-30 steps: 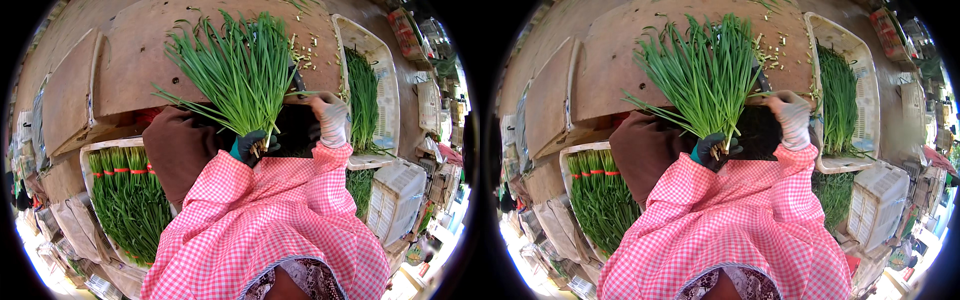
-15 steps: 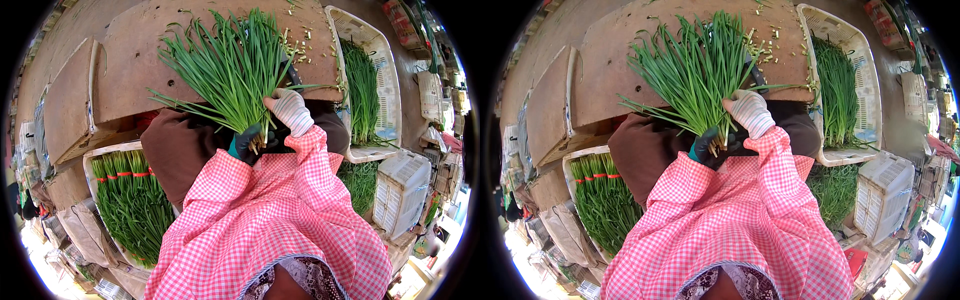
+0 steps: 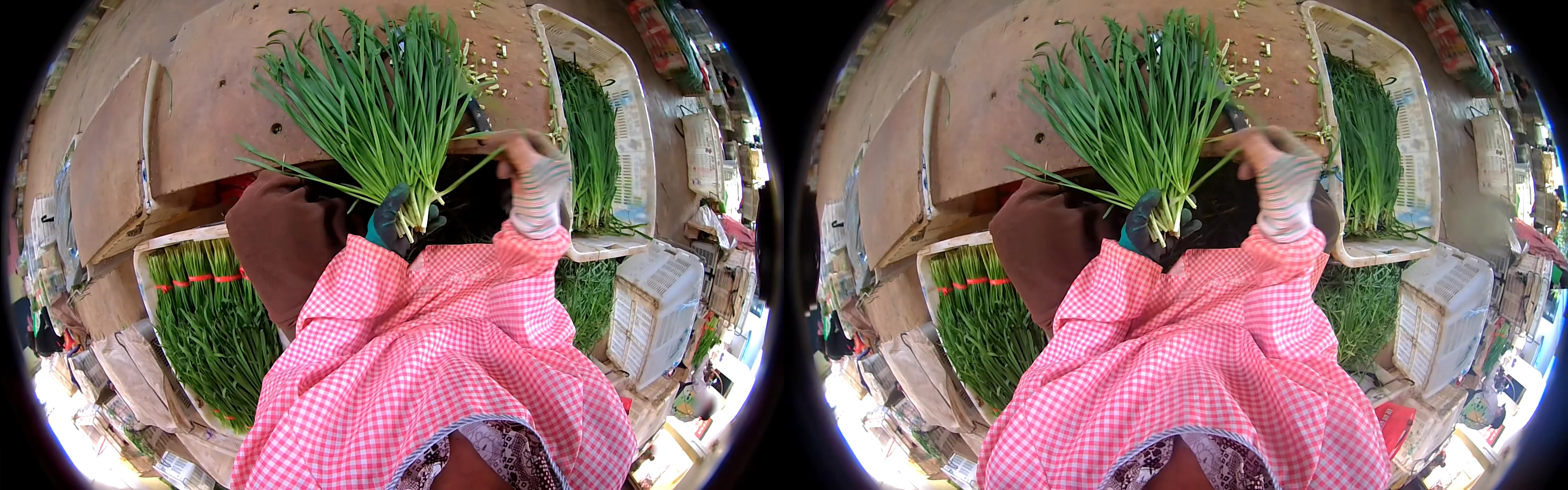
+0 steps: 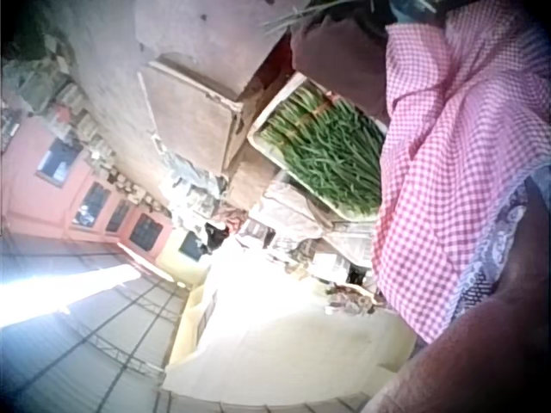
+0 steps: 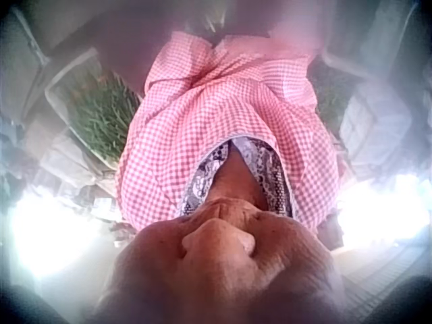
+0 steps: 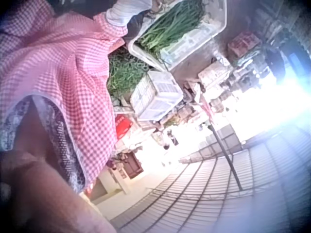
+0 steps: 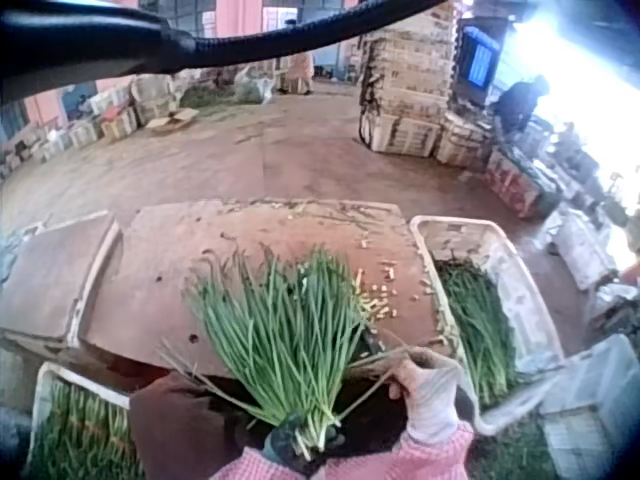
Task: The person bundles bunches of green leaves with red ties, cuts the ends off with a large knife on a wooden surface, and organizes the trimmed bundles into crates.
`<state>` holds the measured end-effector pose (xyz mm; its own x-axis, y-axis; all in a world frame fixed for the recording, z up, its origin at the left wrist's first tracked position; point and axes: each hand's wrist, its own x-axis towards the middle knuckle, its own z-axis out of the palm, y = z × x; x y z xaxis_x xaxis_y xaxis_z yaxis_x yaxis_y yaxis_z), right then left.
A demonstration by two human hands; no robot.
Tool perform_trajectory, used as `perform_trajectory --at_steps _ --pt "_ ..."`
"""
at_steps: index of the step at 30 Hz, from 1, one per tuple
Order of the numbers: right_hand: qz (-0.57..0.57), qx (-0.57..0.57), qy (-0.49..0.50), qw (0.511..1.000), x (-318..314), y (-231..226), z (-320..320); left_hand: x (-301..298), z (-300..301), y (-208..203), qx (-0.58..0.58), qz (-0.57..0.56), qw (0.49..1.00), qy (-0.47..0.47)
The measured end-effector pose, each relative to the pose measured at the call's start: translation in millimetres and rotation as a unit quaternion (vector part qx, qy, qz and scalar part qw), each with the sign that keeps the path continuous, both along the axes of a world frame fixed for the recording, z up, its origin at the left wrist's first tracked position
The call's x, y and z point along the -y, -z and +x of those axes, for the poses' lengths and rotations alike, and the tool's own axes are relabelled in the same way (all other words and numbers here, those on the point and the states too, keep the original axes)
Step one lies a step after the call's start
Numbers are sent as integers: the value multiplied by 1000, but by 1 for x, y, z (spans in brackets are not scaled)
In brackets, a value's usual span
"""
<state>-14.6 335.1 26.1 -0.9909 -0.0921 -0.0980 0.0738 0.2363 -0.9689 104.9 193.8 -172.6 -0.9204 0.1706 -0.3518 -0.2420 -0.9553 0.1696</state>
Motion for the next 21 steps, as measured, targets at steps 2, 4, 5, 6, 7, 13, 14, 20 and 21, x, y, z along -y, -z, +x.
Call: perform_trajectory --at_steps 2,4,5,6,7,13,14,20,21 --pt "8 -72 73 995 -33 4 -13 -1 0 -1 -5 0 1000 0" --pt "-56 -2 124 991 -75 21 -22 -4 -1 -7 -8 9 1000 -1" --pt "147 -83 19 985 -95 46 -26 -4 -1 -10 -2 9 1000 -4" --pt "344 -160 -85 921 -107 59 -28 -5 0 -16 3 12 1000 -6" --pt "319 105 -33 941 -81 54 -14 -3 2 -15 11 10 1000 -16" --pt "264 24 -180 947 14 73 18 -10 -1 -33 59 32 997 -36" --pt "296 18 -192 936 22 80 13 -11 -3 -37 69 45 996 -40" --pt "155 -89 -160 971 20 75 4 -7 0 -19 -1 49 998 -25" --pt "142 13 -116 983 14 66 3 -6 1 -16 -9 48 999 -24"
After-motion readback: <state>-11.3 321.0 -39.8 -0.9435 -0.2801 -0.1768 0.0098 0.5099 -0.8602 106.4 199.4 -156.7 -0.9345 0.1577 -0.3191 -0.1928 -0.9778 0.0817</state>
